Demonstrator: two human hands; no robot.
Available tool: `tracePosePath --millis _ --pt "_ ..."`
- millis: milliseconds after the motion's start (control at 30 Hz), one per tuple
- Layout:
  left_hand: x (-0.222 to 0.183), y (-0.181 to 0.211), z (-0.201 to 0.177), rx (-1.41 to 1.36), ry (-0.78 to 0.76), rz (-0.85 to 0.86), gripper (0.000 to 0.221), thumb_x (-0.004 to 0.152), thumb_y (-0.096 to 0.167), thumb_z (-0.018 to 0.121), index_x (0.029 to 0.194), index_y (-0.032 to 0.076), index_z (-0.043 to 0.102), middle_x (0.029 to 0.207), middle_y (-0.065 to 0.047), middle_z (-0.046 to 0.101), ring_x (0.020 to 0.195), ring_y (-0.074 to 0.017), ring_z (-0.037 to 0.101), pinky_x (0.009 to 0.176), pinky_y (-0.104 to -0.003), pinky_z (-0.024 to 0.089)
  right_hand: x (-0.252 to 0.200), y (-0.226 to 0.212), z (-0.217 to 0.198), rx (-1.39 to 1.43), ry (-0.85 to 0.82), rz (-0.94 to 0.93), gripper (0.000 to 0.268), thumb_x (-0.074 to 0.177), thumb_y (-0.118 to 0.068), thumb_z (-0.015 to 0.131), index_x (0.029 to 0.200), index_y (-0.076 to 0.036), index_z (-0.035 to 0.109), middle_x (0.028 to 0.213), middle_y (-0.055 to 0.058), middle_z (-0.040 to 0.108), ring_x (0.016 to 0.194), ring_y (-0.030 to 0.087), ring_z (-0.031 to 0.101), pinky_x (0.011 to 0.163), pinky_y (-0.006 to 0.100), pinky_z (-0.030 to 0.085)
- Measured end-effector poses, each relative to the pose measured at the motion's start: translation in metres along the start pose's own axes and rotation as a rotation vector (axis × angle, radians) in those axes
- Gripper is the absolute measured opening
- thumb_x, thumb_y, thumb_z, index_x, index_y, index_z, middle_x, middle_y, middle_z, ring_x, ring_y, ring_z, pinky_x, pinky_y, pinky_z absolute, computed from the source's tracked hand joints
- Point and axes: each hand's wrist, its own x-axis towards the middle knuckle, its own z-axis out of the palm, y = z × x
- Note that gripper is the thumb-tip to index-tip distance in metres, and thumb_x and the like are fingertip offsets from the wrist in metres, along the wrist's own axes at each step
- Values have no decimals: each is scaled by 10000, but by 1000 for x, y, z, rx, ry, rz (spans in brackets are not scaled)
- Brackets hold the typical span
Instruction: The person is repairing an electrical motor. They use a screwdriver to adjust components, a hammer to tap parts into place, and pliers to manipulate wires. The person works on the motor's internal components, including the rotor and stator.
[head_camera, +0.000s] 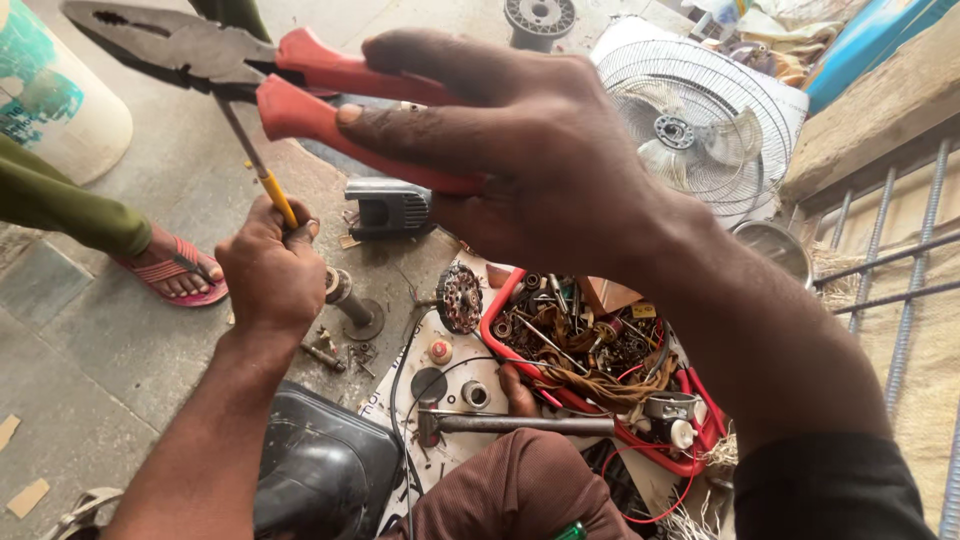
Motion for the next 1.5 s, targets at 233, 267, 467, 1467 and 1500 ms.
tracePosePath --millis 233,267,467,1467,1500 --pt "0 2 -1 -27 1 -5 98 940 -28 706 991 45 666 869 -131 758 823 -266 776 726 -396 587 -11 7 8 -45 10 -18 471 951 15 814 1366 -157 675 1374 164 637 1222 300 725 994 367 640" --pt "0 2 1 -7 9 -6 101 929 -30 714 986 41 670 858 -139 755 809 -279 771 717 -407 581 -11 8 9 -43 7 -30 466 951 28 807 1362 -150 676 1373 169 639 1226 305 723 1000 373 639" --pt "-1 6 2 -14 17 -32 99 930 -27 711 987 42 669 848 -135 753 801 -281 774 708 -404 585 -8 8 9 17 -1 -65 414 975 40 799 1338 -120 679 1359 214 628 1213 312 712 971 342 657" --pt "-4 6 9 -19 2 -92 84 925 -17 697 975 45 669 832 -135 749 783 -273 772 697 -399 583 -11 4 12 88 9 -24 346 1008 7 807 1306 -120 686 1360 181 636 1230 294 698 999 367 630" --pt "-3 6 8 -20 9 -81 84 927 -25 687 970 45 669 830 -131 751 793 -268 777 703 -398 587 -10 5 10 56 3 -32 320 1021 -9 829 1289 -119 694 1344 180 648 1218 293 705 992 371 632"
